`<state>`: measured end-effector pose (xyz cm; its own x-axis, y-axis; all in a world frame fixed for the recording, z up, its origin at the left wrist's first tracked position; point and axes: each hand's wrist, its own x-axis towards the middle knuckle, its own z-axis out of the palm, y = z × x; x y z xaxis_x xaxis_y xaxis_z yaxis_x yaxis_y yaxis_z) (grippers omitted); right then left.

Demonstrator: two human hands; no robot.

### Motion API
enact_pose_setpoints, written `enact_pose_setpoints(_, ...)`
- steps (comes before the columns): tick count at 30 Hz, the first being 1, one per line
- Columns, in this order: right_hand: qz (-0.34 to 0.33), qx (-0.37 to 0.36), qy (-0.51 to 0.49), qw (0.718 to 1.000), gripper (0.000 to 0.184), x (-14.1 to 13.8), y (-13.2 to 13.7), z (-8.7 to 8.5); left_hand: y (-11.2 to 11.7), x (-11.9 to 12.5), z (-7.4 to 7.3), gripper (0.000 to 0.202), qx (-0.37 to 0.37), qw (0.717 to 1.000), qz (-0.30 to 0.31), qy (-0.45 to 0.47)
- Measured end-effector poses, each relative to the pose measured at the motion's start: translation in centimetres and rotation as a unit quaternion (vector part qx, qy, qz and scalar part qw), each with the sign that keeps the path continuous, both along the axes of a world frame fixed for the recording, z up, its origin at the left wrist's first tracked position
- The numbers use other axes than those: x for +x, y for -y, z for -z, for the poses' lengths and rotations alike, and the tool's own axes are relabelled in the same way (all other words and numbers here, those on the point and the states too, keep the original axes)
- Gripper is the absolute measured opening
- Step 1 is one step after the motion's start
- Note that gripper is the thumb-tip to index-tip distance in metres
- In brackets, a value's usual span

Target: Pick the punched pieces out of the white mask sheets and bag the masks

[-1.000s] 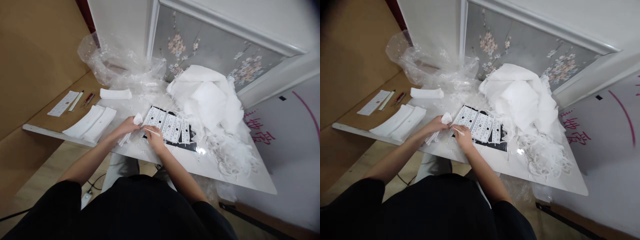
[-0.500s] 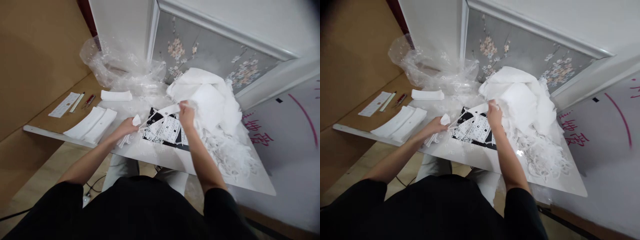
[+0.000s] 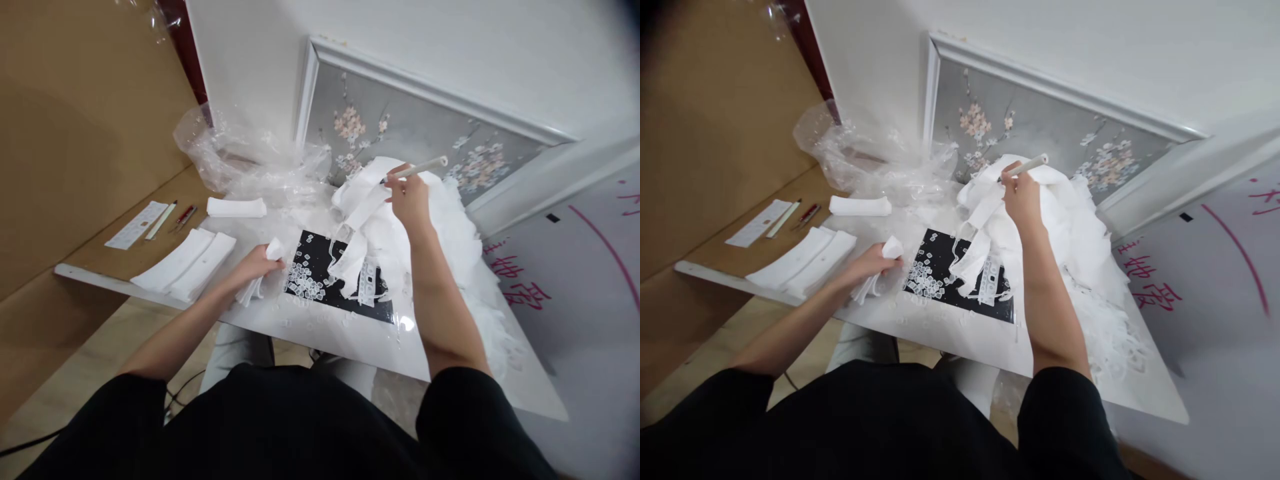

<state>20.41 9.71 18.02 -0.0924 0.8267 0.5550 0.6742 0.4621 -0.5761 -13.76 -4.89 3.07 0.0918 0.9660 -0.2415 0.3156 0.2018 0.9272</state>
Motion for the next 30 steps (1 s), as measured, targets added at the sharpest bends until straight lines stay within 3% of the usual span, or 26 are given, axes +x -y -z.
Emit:
enact_pose_setpoints(4,-0.078,-0.037,-0.079,0.993,0.032,-2.1,2.4,-0.5,-2.1,2.5,-1.5,0.034,0.037,0.997,0.003,0.068)
enact_pose_setpoints(9,-0.131,-0.038,-0.094,0.986,0.037,-3.3,5.8,-3.8,-6.9,6.9,-1.6,0.052,0.068,0.995,0.003,0.078)
enact_pose_setpoints(12,-0.141,-0.044,-0.099,0.984,0.039,-3.3,6.9,-5.2,-8.8,8.9,-1.0,0.046,0.082,0.989,-0.014,0.120)
enact_pose_setpoints(15,-0.144,-0.045,-0.122,0.981,0.038,-3.1,6.8,-5.3,-9.2,9.6,-0.7,0.034,0.095,0.982,0.015,0.164)
enact_pose_setpoints(19,-0.144,-0.063,-0.149,0.976,0.039,-2.2,4.6,-4.2,-8.2,9.0,-1.4,0.028,0.104,0.982,0.075,0.139)
enact_pose_setpoints(22,-0.096,-0.046,-0.164,0.981,0.037,-0.5,1.4,-3.7,-7.4,7.7,-1.8,0.022,0.103,0.987,0.086,0.093)
enact_pose_setpoints(27,0.062,0.068,-0.203,0.975,0.026,3.0,-3.9,-5.6,-6.9,4.1,-0.6,0.021,0.095,0.995,0.003,0.018)
enact_pose_setpoints(30,0.049,0.146,-0.197,0.968,0.023,2.4,-4.2,-7.1,-6.9,2.7,-0.7,0.025,0.087,0.994,-0.061,0.038)
